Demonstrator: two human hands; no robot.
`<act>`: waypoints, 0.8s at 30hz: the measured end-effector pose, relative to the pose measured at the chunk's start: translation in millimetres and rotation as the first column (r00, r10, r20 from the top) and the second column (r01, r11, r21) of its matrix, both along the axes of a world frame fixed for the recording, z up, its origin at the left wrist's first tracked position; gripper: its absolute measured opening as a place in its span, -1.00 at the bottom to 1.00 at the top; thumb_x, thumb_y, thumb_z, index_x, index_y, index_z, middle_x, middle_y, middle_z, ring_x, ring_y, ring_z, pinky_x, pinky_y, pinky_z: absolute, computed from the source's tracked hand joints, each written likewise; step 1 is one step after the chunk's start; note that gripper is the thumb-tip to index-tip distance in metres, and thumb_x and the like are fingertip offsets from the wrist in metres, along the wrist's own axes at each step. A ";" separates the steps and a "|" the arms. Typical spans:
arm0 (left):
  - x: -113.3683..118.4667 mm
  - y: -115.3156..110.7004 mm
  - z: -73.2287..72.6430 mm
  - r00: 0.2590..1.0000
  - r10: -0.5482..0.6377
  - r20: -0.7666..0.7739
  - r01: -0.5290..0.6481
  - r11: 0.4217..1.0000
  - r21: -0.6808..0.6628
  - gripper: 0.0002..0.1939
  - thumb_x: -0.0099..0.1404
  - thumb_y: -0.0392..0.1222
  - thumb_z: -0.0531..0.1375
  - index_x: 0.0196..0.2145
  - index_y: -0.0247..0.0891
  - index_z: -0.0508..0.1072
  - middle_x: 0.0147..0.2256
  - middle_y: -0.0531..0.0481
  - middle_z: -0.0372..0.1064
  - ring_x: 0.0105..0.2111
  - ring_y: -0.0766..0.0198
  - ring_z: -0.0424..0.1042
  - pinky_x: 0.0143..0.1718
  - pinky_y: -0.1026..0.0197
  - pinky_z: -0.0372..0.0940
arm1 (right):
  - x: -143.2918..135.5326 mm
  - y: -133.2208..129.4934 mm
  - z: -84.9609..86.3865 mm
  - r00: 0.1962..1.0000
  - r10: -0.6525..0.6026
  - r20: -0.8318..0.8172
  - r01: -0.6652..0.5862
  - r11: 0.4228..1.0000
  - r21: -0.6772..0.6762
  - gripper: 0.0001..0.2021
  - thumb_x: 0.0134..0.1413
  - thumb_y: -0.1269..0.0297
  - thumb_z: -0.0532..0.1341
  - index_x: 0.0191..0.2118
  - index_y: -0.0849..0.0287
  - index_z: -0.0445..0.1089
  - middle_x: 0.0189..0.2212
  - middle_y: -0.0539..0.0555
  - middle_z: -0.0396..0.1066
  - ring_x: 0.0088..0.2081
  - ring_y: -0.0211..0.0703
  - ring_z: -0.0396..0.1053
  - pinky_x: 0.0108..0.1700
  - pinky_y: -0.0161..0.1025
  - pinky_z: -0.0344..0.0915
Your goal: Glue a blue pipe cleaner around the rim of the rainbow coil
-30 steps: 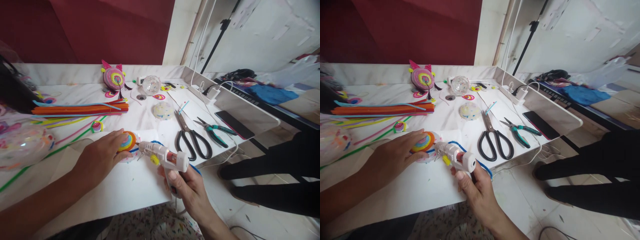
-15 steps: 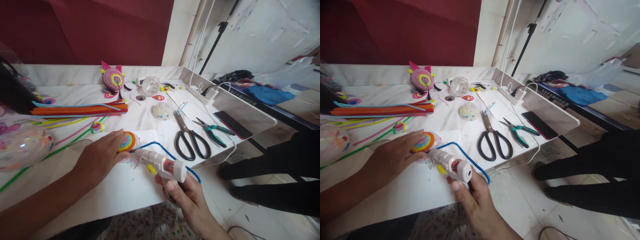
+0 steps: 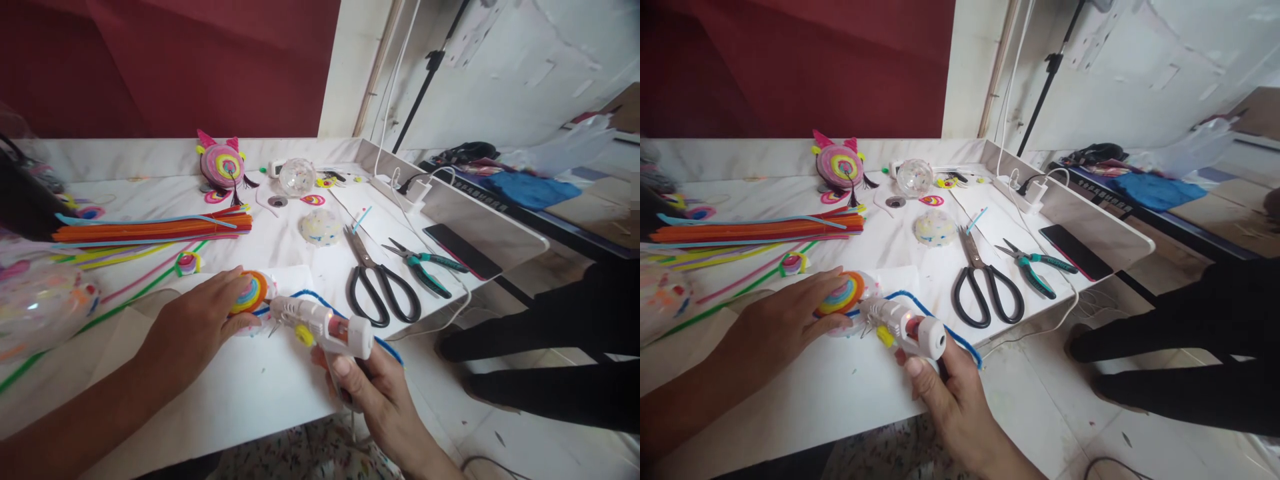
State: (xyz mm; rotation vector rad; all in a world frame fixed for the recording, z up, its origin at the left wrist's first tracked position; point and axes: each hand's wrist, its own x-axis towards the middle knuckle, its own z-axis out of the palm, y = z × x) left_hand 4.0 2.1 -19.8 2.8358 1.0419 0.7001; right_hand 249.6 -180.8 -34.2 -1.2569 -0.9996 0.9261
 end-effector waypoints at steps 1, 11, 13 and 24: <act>-0.5 0.0 -0.1 1.000 -0.003 0.003 0.003 1.000 -0.002 -0.47 0.66 0.34 0.03 0.30 0.05 0.51 0.33 -0.20 0.59 0.22 -0.26 0.66 0.01 -0.22 0.71 | 0.8 1.5 -0.8 1.000 -0.007 0.001 0.007 1.000 0.003 -0.58 0.45 -0.14 0.38 0.16 0.04 0.70 -0.19 0.14 0.75 -0.37 -0.11 0.53 -0.36 -0.26 0.50; 2.6 -1.1 1.1 0.998 -0.037 0.052 0.034 0.998 0.044 -0.35 0.66 0.43 -0.05 0.27 -0.02 0.55 0.28 -0.21 0.63 0.20 -0.22 0.68 0.13 -0.20 0.68 | 2.0 20.2 7.9 0.997 0.012 -0.074 -0.010 1.000 0.028 -0.59 0.42 -0.14 0.42 0.11 0.06 0.68 -0.28 0.08 0.67 -0.43 -0.22 0.40 -0.44 -0.33 0.40; 3.0 -0.8 0.7 0.997 -0.041 0.064 0.037 0.997 0.068 -0.29 0.65 0.46 -0.07 0.26 -0.06 0.57 0.26 -0.22 0.64 0.19 -0.22 0.69 0.15 -0.19 0.67 | 2.9 24.6 13.7 0.997 0.029 -0.067 -0.027 0.999 0.032 -0.56 0.40 -0.19 0.41 0.06 0.10 0.66 -0.32 0.08 0.64 -0.45 -0.23 0.37 -0.44 -0.32 0.38; 2.7 -0.8 0.3 0.999 -0.034 0.035 0.029 0.991 0.134 -0.23 0.68 0.43 -0.15 0.18 -0.19 0.60 0.22 -0.30 0.67 0.14 -0.16 0.72 0.08 -0.12 0.68 | 15.2 55.2 16.3 0.951 0.147 -0.273 -0.154 0.988 -0.006 -0.50 0.23 -0.28 0.49 -0.20 0.12 0.58 -0.33 0.07 0.62 -0.49 -0.25 0.40 -0.47 -0.30 0.30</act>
